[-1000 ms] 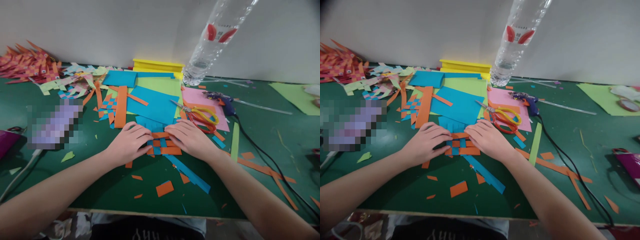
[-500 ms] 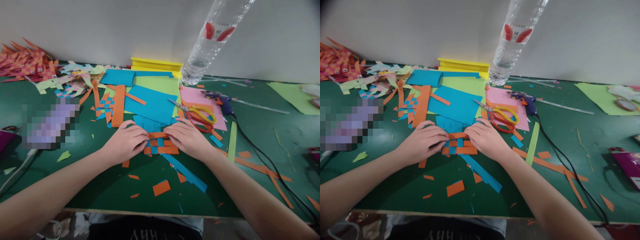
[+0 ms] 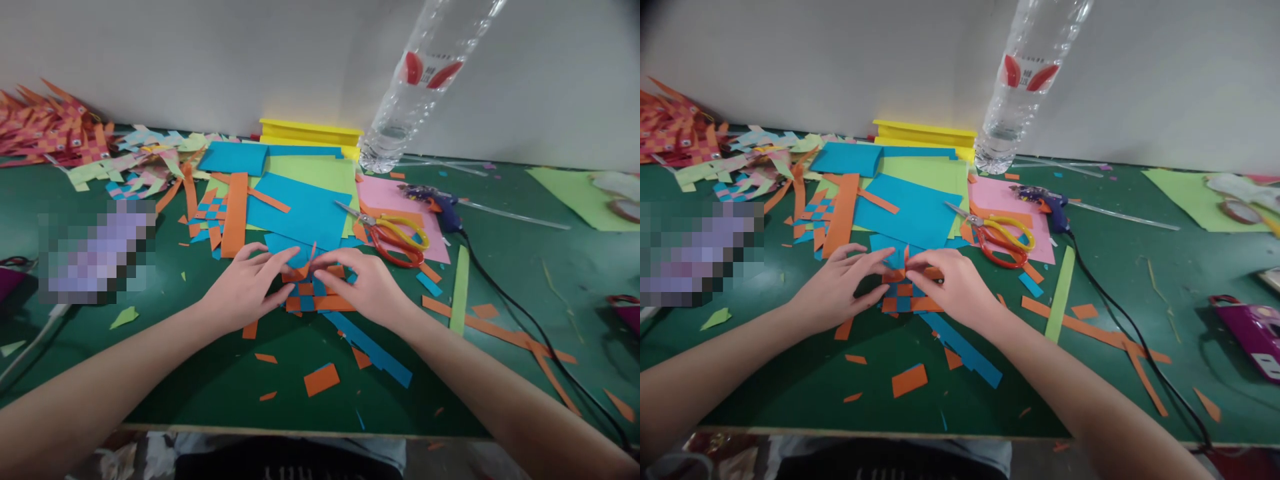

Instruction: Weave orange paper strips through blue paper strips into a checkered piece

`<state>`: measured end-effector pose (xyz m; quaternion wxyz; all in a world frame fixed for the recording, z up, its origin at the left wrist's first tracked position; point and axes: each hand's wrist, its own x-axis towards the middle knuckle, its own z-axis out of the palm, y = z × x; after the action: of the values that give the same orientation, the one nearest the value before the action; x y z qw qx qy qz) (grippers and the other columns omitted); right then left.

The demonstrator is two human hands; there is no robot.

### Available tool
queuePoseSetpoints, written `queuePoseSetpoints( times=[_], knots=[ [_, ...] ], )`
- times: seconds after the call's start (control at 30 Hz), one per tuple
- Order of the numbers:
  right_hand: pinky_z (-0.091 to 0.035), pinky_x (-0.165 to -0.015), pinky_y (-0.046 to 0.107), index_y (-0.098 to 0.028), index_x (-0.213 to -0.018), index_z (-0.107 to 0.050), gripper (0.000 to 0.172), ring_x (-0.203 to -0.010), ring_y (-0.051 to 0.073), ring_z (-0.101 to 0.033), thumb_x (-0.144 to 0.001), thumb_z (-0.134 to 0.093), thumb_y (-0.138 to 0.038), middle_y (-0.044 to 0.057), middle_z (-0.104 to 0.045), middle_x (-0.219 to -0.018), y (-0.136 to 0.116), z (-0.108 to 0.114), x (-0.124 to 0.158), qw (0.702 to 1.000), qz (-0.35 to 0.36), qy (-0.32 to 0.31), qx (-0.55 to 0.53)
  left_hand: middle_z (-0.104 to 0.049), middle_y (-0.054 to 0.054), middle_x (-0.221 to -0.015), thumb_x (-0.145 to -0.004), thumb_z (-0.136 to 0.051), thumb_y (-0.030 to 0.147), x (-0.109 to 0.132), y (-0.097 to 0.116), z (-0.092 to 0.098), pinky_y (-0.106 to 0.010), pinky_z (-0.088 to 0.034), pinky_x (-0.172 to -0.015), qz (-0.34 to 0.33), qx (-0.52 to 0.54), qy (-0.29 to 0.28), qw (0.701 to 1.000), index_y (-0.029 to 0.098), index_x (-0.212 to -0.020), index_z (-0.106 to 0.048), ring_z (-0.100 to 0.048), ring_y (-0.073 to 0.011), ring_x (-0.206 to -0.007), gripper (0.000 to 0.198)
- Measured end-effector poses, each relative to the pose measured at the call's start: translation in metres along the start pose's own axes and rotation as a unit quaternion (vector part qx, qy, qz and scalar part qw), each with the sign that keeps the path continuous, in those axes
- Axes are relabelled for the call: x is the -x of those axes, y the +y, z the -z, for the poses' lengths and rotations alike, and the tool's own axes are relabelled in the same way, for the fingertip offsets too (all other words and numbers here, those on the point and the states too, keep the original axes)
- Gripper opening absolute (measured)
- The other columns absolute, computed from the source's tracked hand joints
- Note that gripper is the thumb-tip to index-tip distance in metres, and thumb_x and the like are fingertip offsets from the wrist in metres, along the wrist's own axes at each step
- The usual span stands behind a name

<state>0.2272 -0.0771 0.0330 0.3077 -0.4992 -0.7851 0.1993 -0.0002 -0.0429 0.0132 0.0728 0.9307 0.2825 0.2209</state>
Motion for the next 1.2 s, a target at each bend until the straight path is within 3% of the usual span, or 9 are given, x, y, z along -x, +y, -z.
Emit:
queuePoseSetpoints(
  times=[0.1, 0.23, 0.3, 0.4, 0.6, 0.77, 0.97, 1.1, 1.2],
  knots=[
    [-0.053, -0.085, 0.033, -0.020, -0.101, -0.068, 0.016, -0.097, 0.020, -0.067, -0.090, -0.058, -0.027, 0.005, -0.074, -0.103, -0.006, 0.002, -0.007, 0.999, 0.037, -0.025, 0.006, -0.075, -0.005, -0.099, -0.097, -0.048, 0.030, -0.001, 0.000, 0.001, -0.044, -0.037, -0.096, 0.013, 0.011, -0.010, 1.000, 0.015, -0.142, -0.029, -0.066, -0.0235, -0.097, 0.052],
    [-0.053, -0.080, 0.030, -0.019, -0.099, -0.067, 0.014, -0.092, 0.017, -0.068, -0.090, -0.056, -0.020, 0.004, -0.074, -0.100, -0.003, -0.002, -0.015, 0.997, 0.055, -0.053, -0.006, -0.075, -0.006, -0.097, -0.098, -0.045, 0.032, -0.002, 0.000, 0.003, -0.043, -0.040, -0.095, 0.042, 0.023, -0.013, 0.999, 0.015, -0.143, -0.030, -0.065, -0.0235, -0.097, 0.050],
    [-0.052, -0.082, 0.032, -0.019, -0.095, -0.066, 0.011, -0.089, 0.017, -0.067, -0.090, -0.056, -0.019, 0.004, -0.073, -0.094, 0.003, -0.009, -0.016, 0.996, 0.084, -0.042, 0.004, -0.075, -0.005, -0.097, -0.098, -0.044, 0.032, -0.002, -0.001, 0.004, -0.043, -0.041, -0.095, 0.055, 0.040, -0.014, 0.998, 0.017, -0.146, -0.025, -0.065, -0.0233, -0.098, 0.054],
    [-0.046, -0.097, 0.040, -0.019, -0.092, -0.064, 0.010, -0.089, 0.017, -0.067, -0.090, -0.055, -0.015, 0.003, -0.073, -0.092, 0.012, -0.020, -0.013, 0.988, 0.155, -0.013, 0.019, -0.075, -0.003, -0.099, -0.098, -0.045, 0.031, -0.001, -0.003, 0.005, -0.043, -0.039, -0.099, 0.054, 0.067, -0.023, 0.996, 0.019, -0.148, -0.020, -0.065, -0.0212, -0.100, 0.057],
    [-0.051, -0.093, 0.041, -0.020, -0.096, -0.062, 0.012, -0.090, 0.017, -0.066, -0.092, -0.052, -0.015, 0.005, -0.073, -0.093, 0.022, -0.030, -0.007, 0.977, 0.210, 0.031, 0.022, -0.072, -0.006, -0.099, -0.098, -0.046, 0.026, 0.000, -0.007, 0.003, -0.046, -0.038, -0.102, -0.001, 0.023, -0.005, 1.000, 0.019, -0.122, -0.054, -0.067, -0.0192, -0.091, 0.027],
    [-0.056, -0.085, 0.034, -0.019, -0.096, -0.060, 0.011, -0.095, 0.018, -0.066, -0.091, -0.052, -0.014, 0.006, -0.072, -0.094, 0.021, -0.028, -0.006, 0.982, 0.182, 0.037, 0.022, -0.073, -0.005, -0.095, -0.097, -0.049, 0.025, 0.000, -0.006, 0.003, -0.048, -0.035, -0.106, -0.008, 0.021, 0.002, 1.000, 0.019, -0.111, -0.059, -0.068, -0.0185, -0.090, 0.018],
    [-0.044, -0.105, 0.044, -0.020, -0.099, -0.060, 0.018, -0.097, 0.018, -0.066, -0.092, -0.046, -0.013, 0.006, -0.072, -0.100, 0.022, -0.022, -0.009, 0.983, 0.157, 0.063, 0.071, -0.074, -0.003, -0.090, -0.096, -0.052, 0.024, -0.001, -0.007, 0.004, -0.050, -0.032, -0.110, -0.012, 0.034, 0.003, 0.999, 0.019, -0.092, -0.064, -0.069, -0.0182, -0.089, 0.014],
    [-0.033, -0.113, 0.051, -0.019, -0.114, -0.058, 0.023, -0.121, 0.023, -0.057, -0.094, -0.046, -0.019, 0.008, -0.067, -0.121, 0.023, -0.020, -0.010, 0.986, 0.107, 0.007, 0.131, -0.074, -0.003, -0.089, -0.093, -0.057, 0.029, -0.002, -0.005, 0.006, -0.050, -0.031, -0.112, -0.004, 0.042, 0.007, 0.999, 0.018, -0.093, -0.066, -0.070, -0.0181, -0.088, 0.014],
    [-0.030, -0.115, 0.053, -0.017, -0.123, -0.055, 0.030, -0.128, 0.024, -0.052, -0.095, -0.048, -0.025, 0.010, -0.062, -0.131, 0.020, -0.022, -0.010, 0.984, 0.088, -0.021, 0.152, -0.074, -0.004, -0.088, -0.094, -0.053, 0.029, -0.003, -0.003, 0.008, -0.051, -0.029, -0.113, -0.003, 0.043, 0.004, 0.999, 0.017, -0.091, -0.066, -0.070, -0.0176, -0.085, 0.017]
  ],
)
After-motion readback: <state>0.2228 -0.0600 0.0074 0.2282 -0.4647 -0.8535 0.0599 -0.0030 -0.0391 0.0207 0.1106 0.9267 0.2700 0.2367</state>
